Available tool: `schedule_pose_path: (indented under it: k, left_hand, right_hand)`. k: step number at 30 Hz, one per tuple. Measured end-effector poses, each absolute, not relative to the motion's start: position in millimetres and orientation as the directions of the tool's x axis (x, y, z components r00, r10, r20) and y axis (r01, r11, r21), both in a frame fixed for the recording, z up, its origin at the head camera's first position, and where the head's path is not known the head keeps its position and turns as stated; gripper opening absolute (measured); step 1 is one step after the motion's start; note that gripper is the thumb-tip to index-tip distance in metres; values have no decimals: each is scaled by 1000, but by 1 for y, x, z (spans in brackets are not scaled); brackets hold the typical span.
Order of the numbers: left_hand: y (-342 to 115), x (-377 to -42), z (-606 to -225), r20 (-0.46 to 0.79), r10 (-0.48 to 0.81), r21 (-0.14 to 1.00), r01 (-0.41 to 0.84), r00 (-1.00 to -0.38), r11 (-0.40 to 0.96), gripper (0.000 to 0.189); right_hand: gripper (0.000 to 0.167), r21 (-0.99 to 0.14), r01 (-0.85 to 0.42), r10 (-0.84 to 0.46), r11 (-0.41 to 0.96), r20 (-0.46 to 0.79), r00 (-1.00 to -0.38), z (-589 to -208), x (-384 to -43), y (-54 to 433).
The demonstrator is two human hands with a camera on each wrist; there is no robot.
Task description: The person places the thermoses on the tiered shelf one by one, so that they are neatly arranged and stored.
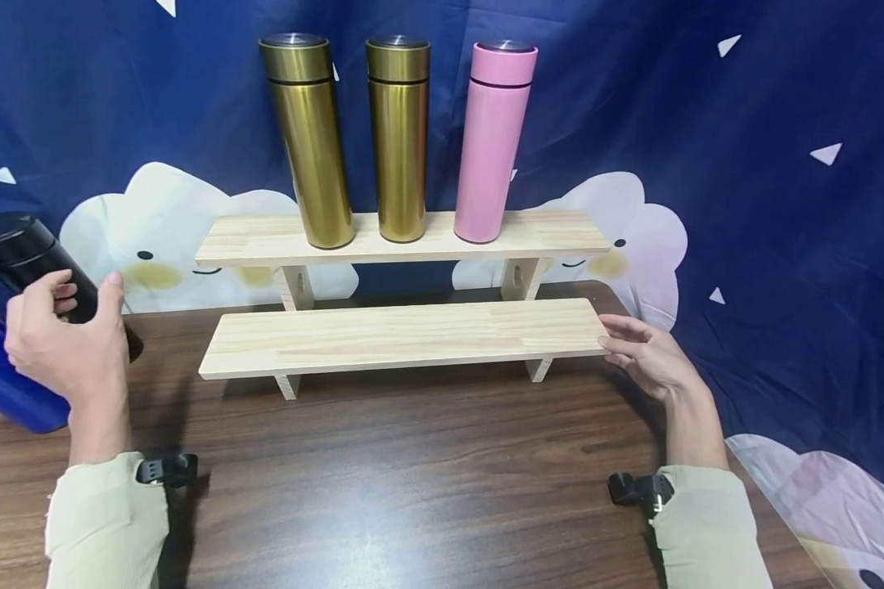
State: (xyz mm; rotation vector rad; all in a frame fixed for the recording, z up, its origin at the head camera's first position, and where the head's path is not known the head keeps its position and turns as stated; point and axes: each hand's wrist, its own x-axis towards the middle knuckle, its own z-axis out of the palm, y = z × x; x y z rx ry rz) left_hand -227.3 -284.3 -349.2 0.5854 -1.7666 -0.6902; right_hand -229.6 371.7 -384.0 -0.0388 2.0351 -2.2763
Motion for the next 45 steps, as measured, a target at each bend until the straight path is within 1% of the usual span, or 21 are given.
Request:
schedule_pose_path:
  k: [3, 5, 8, 11, 16, 19, 23, 25, 31, 34, 37, 41, 43, 45]
  left_hand:
    - [-289, -225, -350, 639, -732, 744, -54, -238, 667, 50]
    - [-292, -224, -351, 624, -752, 763, -42, -212, 645, 45]
    - [-297, -221, -354, 604, -775, 785, -29, -188, 619, 41]
    - [-302, -219, -357, 573, -801, 808, -46, -175, 588, 47]
    - [-311, -215, -360, 487, -860, 863, -68, -154, 501, 56]
    - [-312, -210, -356, 379, -910, 917, -60, -170, 393, 61]
    - [-313, -203, -350, 207, -959, 971, -81, -192, 226, 66]
    - [-318, -203, -351, 153, -970, 982, -79, -187, 170, 67]
    - [-335, -204, -354, 103, -974, 995, 16, -203, 102, 74]
    - [-340, -203, -354, 60, -977, 998, 28, -204, 56, 74]
    - [-345, -202, -355, -3, -979, 1000, 0, -202, -3, 72]
    - [-352, -202, -358, -47, -979, 996, -78, -197, -32, 72]
    - [-357, -202, -360, -52, -977, 995, -93, -207, -33, 72]
    - [-360, -201, -362, -79, -969, 995, -73, -235, -64, 71]
  right_hand:
    - [30, -993, 46, -82, -111, -37, -996, -384, -230, 372]
    - [30, -992, 46, -82, -114, -36, -996, -384, -230, 372]
    - [30, -992, 46, -82, -115, -37, -996, -384, -230, 372]
    - [30, -992, 43, -81, -119, -34, -996, -383, -230, 372]
    - [30, -992, 40, -80, -123, -30, -996, -382, -229, 372]
    - [30, -991, 40, -80, -126, -30, -996, -382, -229, 372]
    - [30, -991, 36, -79, -130, -25, -997, -382, -230, 373]
    - [30, -991, 34, -78, -131, -24, -997, -382, -230, 373]
    - [30, -990, 37, -84, -133, -26, -996, -383, -230, 374]
    - [30, -991, 41, -86, -131, -29, -996, -384, -230, 374]
    - [30, -991, 44, -87, -124, -33, -996, -384, -230, 374]
    - [30, -992, 49, -87, -120, -39, -995, -384, -231, 373]
    - [30, -991, 51, -86, -121, -40, -995, -384, -231, 372]
    - [30, -991, 51, -88, -124, -40, -995, -385, -231, 372]
